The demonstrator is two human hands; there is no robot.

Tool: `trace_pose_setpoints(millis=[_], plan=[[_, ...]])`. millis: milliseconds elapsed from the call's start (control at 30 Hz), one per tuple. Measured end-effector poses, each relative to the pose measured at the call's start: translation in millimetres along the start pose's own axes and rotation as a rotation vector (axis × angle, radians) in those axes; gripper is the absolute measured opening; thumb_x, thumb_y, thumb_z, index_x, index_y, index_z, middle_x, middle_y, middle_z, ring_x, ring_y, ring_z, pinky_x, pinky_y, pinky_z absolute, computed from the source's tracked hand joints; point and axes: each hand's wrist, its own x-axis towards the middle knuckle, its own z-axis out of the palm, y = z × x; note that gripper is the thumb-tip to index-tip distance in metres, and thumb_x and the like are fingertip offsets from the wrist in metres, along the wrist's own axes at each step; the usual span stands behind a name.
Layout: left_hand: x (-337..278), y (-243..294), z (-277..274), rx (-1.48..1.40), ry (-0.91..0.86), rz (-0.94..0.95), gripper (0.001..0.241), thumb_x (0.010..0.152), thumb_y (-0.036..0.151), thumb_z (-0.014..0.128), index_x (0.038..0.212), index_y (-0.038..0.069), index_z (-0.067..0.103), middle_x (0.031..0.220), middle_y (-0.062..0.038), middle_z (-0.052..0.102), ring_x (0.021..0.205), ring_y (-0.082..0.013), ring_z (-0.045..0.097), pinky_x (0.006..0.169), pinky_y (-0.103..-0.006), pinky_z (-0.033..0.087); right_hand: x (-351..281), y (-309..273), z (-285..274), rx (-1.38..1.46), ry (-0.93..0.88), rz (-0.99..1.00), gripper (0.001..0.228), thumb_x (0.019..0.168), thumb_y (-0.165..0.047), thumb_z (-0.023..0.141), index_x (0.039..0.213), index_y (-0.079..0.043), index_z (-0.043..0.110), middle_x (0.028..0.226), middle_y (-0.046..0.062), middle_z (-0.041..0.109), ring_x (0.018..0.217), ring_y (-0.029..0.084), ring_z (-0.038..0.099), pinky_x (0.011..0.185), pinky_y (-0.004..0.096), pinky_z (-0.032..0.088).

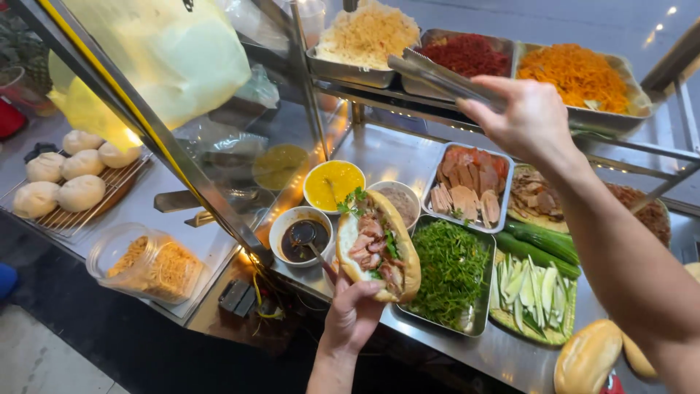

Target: Assembling and grilling banh mi sandwiches with meat, vegetables, and sauces.

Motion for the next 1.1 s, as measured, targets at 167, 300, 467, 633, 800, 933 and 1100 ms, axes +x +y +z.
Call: trace_pose_setpoints(millis=[167,300,467,633,800,933,1100], plan=[[22,39,-14,-0.068,-0.05,-0.009,0.094,0.066,-0.011,0.051,0.155,0.011,0.032,0.143,-0.021,0.05,0.126,-0.0372,0.052,0.106,-0.0548,0.045,129,-2,51,-0.303,-0.095,0.054,0.042,0.096,-0.05,0.077,0.128,-0.022,0.078,0.075,0.014,0.077,0.054,0.028,0.069,0.056,0.045,0.055],[51,82,-19,-0.063,0.073,-0.096,0.094,0.062,-0.011,0.046,0.153,0.011,0.039,0.141,-0.022,0.052,0.123,-0.0388,0.051,0.106,-0.0564,0.042,174,-2,79,-0.496,-0.14,0.091,0.049,0.079,-0.052,0.082,0.118,-0.023,0.08,0.082,0.011,0.077,0.068,0.035,0.071,0.068,0.048,0.058],[91,119,-24,-0.083,0.101,-0.163,0.1,0.058,-0.011,0.044,0.155,0.015,0.039,0.145,-0.02,0.049,0.126,-0.0383,0.048,0.109,-0.0555,0.039,160,-38,46,-0.466,-0.152,0.143,0.037,0.088,-0.042,0.08,0.122,-0.025,0.081,0.078,0.012,0.077,0.06,0.029,0.068,0.062,0.046,0.058],[119,135,-12,-0.084,0.157,-0.239,0.093,0.061,-0.008,0.045,0.151,0.013,0.043,0.142,-0.016,0.05,0.125,-0.0329,0.045,0.111,-0.0537,0.036,158,-48,47,-0.599,-0.274,0.281,0.051,0.087,-0.066,0.079,0.117,-0.025,0.081,0.065,0.009,0.073,0.052,0.024,0.065,0.055,0.039,0.055],[137,135,-16,-0.057,-0.004,-0.203,0.08,0.069,0.006,0.061,0.147,0.01,0.046,0.132,-0.011,0.055,0.117,-0.0259,0.052,0.106,-0.0489,0.042,165,-66,49,-0.656,-0.274,0.26,0.042,0.085,-0.054,0.078,0.113,-0.023,0.083,0.071,0.007,0.076,0.06,0.028,0.07,0.063,0.045,0.057],[145,141,10,0.058,0.109,-0.211,0.089,0.069,0.035,0.07,0.151,0.01,0.045,0.132,-0.011,0.058,0.121,-0.0261,0.054,0.103,-0.0472,0.045,161,-61,54,-0.684,-0.243,0.19,0.035,0.086,-0.049,0.079,0.115,-0.03,0.082,0.072,0.005,0.076,0.058,0.027,0.067,0.057,0.042,0.056],[177,121,-4,0.103,0.157,-0.18,0.061,0.091,0.047,0.052,0.14,0.011,0.054,0.119,-0.01,0.064,0.11,-0.0245,0.061,0.092,-0.0477,0.054,126,-107,14,-0.346,-0.156,0.38,0.035,0.095,-0.037,0.077,0.127,-0.022,0.078,0.072,0.011,0.072,0.049,0.024,0.058,0.048,0.04,0.053]])
